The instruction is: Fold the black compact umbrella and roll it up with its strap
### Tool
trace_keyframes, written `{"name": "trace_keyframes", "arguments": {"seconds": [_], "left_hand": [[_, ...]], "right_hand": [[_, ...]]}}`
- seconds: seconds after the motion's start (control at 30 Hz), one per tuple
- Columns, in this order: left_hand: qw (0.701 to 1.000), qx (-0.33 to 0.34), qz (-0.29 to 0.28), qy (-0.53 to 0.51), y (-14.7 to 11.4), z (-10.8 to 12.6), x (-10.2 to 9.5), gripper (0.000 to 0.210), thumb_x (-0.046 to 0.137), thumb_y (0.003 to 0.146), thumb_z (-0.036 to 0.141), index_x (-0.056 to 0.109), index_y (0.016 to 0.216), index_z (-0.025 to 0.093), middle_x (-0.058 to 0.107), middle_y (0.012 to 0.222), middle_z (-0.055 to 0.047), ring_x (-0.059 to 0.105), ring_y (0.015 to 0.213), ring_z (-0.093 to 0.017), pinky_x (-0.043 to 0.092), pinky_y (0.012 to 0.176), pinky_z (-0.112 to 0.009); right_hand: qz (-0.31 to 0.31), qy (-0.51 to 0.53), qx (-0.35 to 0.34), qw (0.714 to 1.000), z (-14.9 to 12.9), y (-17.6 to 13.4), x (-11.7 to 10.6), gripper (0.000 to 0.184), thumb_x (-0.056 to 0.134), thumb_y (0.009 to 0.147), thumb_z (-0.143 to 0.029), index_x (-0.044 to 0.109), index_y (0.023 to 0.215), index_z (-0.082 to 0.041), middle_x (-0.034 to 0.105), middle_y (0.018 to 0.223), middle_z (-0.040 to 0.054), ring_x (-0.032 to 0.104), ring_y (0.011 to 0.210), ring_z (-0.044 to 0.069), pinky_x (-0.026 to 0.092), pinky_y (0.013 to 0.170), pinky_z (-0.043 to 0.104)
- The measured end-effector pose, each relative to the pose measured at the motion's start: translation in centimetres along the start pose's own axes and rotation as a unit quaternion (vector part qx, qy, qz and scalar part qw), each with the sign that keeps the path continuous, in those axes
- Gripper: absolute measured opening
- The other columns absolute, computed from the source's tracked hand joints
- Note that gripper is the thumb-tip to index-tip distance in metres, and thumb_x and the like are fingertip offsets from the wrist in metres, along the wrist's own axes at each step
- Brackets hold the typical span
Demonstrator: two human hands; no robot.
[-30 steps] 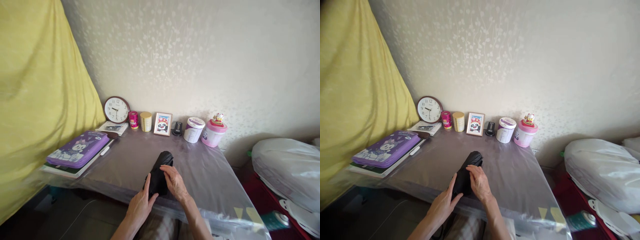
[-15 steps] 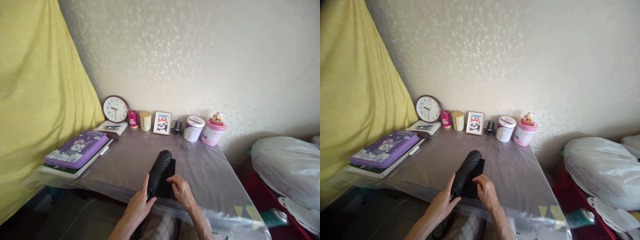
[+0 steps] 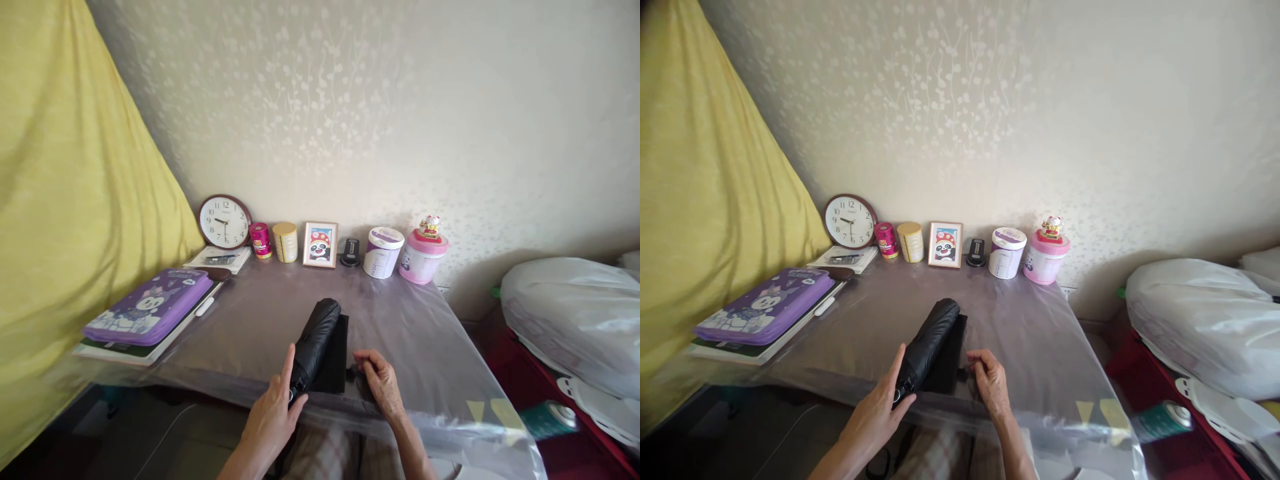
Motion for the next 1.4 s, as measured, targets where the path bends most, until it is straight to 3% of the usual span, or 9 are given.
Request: {"name": "trace_keyframes", "arguments": {"seconds": [0.1,0.2,0.37,0.6,0.7,0.8,0.9,1.2,1.4], "left_hand": [[0.993,0.029,0.075,0.091,-0.5,0.6,-0.5,0.066,0.041,0.087,0.028,0.005,0.143,0.029,0.052,0.112,-0.01,0.054,0.103,-0.023,0.043,0.083,-0.032],[0.977,0.086,0.153,0.125,-0.6,1.9,-0.5,0.065,0.045,0.084,0.023,0.016,0.141,0.033,0.04,0.127,-0.01,0.041,0.118,-0.025,0.036,0.095,-0.039],[0.969,0.129,0.15,0.146,0.6,2.8,0.9,0.059,0.047,0.079,0.016,0.034,0.136,0.027,0.031,0.139,-0.01,0.035,0.123,-0.028,0.033,0.098,-0.043],[0.982,0.128,0.136,0.037,2.7,-1.0,1.3,0.054,0.037,0.087,0.026,0.025,0.14,0.024,0.038,0.134,-0.01,0.04,0.122,-0.023,0.037,0.099,-0.038],[0.987,0.073,0.138,-0.032,4.1,-3.4,1.0,0.048,0.031,0.089,0.031,0.031,0.137,0.02,0.047,0.124,-0.009,0.05,0.113,-0.018,0.042,0.095,-0.032],[0.985,0.033,0.17,-0.021,5.0,-4.8,0.4,0.047,0.025,0.09,0.031,0.04,0.13,0.012,0.044,0.125,-0.015,0.049,0.115,-0.024,0.041,0.096,-0.039],[0.982,0.035,0.188,-0.005,5.0,-4.7,-0.3,0.048,0.02,0.091,0.025,0.031,0.136,0.016,0.04,0.131,-0.013,0.044,0.12,-0.023,0.041,0.095,-0.038],[0.976,-0.001,0.127,0.179,3.2,-2.6,-1.0,0.051,0.027,0.093,0.032,0.017,0.142,0.027,0.054,0.107,-0.012,0.059,0.094,-0.024,0.047,0.076,-0.035],[0.995,-0.09,0.045,0.015,3.7,-3.8,-1.8,0.06,0.023,0.091,0.048,0.005,0.143,0.025,0.062,0.086,-0.009,0.065,0.065,-0.021,0.049,0.058,-0.033]], "right_hand": [[-0.005,-0.014,-0.011,1.0,-0.2,-0.1,0.1,0.027,0.041,0.079,-0.028,0.065,0.085,-0.018,0.067,0.078,0.0053,0.061,0.066,0.016,0.049,0.063,0.026],[-0.001,-0.025,-0.027,0.999,-0.5,-0.2,0.2,0.027,0.04,0.078,-0.024,0.065,0.084,-0.018,0.066,0.077,0.0046,0.061,0.067,0.015,0.048,0.064,0.025],[0.007,-0.031,-0.048,0.998,-1.0,-0.3,0.1,0.027,0.039,0.076,-0.019,0.065,0.083,-0.018,0.065,0.072,0.0029,0.061,0.065,0.014,0.047,0.064,0.024],[0.008,-0.026,-0.06,0.998,-0.7,-0.3,0.1,0.029,0.038,0.074,-0.016,0.065,0.083,-0.019,0.065,0.073,0.0025,0.061,0.067,0.015,0.047,0.065,0.024],[0.012,-0.019,-0.06,0.998,-0.7,-0.4,0.0,0.029,0.038,0.074,-0.016,0.065,0.083,-0.02,0.065,0.072,0.002,0.061,0.066,0.015,0.046,0.065,0.024],[0.008,-0.016,-0.06,0.998,-0.8,-0.4,0.0,0.029,0.037,0.074,-0.016,0.065,0.082,-0.02,0.065,0.073,0.0024,0.061,0.068,0.016,0.046,0.065,0.024],[0.007,-0.012,-0.063,0.998,-0.9,-0.4,-0.1,0.028,0.037,0.074,-0.016,0.065,0.081,-0.02,0.065,0.074,0.0029,0.06,0.07,0.016,0.046,0.066,0.025],[0.017,-0.01,-0.068,0.997,-1.3,-0.5,-0.3,0.028,0.038,0.072,-0.014,0.065,0.079,-0.021,0.064,0.071,0.0018,0.06,0.067,0.016,0.045,0.065,0.025],[0.019,0.003,-0.062,0.998,-1.6,-0.6,-0.4,0.027,0.039,0.072,-0.017,0.065,0.076,-0.02,0.065,0.072,0.0026,0.06,0.068,0.016,0.045,0.065,0.026]]}}
Point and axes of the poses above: each hand's wrist, its own y-axis towards the middle knuckle, its own x-axis out of the palm, z = x × y, the point moved 4 cm from there along y, towards the middle knuckle
